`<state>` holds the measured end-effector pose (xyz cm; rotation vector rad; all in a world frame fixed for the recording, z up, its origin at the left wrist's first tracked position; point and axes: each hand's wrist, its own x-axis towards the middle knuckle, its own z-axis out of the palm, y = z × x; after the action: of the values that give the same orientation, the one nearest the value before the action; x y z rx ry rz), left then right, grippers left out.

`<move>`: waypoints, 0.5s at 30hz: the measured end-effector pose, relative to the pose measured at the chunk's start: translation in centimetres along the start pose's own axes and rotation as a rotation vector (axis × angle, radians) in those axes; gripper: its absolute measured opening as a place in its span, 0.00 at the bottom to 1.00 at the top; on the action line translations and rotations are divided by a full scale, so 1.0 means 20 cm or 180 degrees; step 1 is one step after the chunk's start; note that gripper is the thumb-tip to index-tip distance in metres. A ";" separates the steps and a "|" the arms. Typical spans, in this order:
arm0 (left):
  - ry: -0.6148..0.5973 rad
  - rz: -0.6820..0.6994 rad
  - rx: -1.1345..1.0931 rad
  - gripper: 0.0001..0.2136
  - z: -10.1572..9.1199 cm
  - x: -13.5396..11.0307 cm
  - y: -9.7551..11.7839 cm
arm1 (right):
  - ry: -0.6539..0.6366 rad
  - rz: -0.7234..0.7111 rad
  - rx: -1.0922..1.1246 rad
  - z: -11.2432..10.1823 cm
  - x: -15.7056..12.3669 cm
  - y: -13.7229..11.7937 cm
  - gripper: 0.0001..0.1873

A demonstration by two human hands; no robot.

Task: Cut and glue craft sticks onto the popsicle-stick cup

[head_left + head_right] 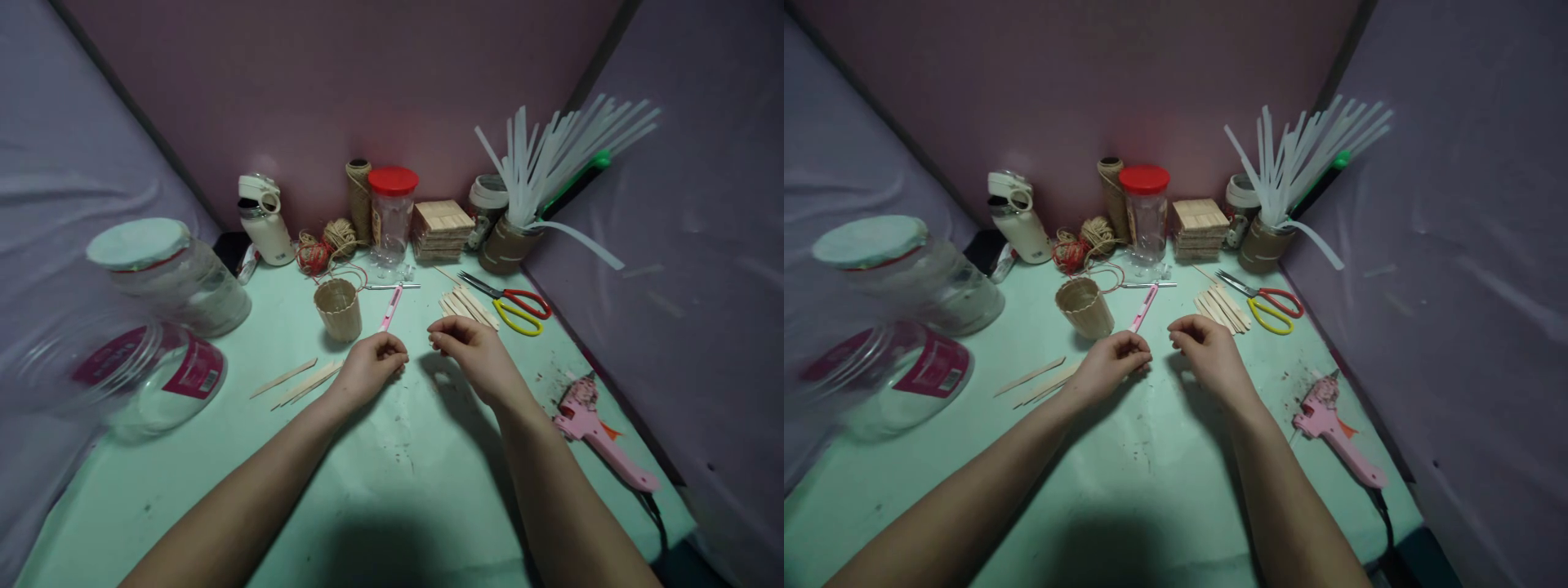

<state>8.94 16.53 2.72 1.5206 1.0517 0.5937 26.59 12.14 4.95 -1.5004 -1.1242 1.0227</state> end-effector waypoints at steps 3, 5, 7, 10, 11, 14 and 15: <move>-0.0076 -0.0167 -0.0251 0.06 -0.05 -0.11 0.01 | -0.0390 -0.0082 -0.0360 0.02 -0.09 -0.07 0.07; -0.0059 -0.0224 -0.0253 0.08 -0.07 -0.18 -0.01 | -0.0543 -0.0139 -0.0567 0.06 -0.14 -0.09 0.07; -0.0010 -0.0234 -0.0282 0.08 -0.07 -0.22 -0.03 | -0.0596 -0.0139 -0.0664 0.11 -0.16 -0.06 0.08; 0.0020 -0.0225 -0.0462 0.10 -0.06 -0.24 -0.08 | -0.0670 -0.0096 -0.0765 0.17 -0.15 0.00 0.08; 0.0008 -0.0218 -0.0477 0.10 -0.05 -0.24 -0.09 | -0.0707 -0.0102 -0.0845 0.19 -0.15 0.02 0.08; -0.0011 -0.0169 -0.0224 0.08 -0.05 -0.25 -0.11 | -0.0846 -0.0179 -0.1155 0.20 -0.15 0.05 0.08; -0.0015 -0.0129 -0.0110 0.07 -0.05 -0.25 -0.11 | -0.0883 -0.0212 -0.1249 0.20 -0.15 0.05 0.08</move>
<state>5.17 12.62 1.77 1.4667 1.0612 0.5772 22.24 10.02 3.54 -1.6423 -1.6355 1.0260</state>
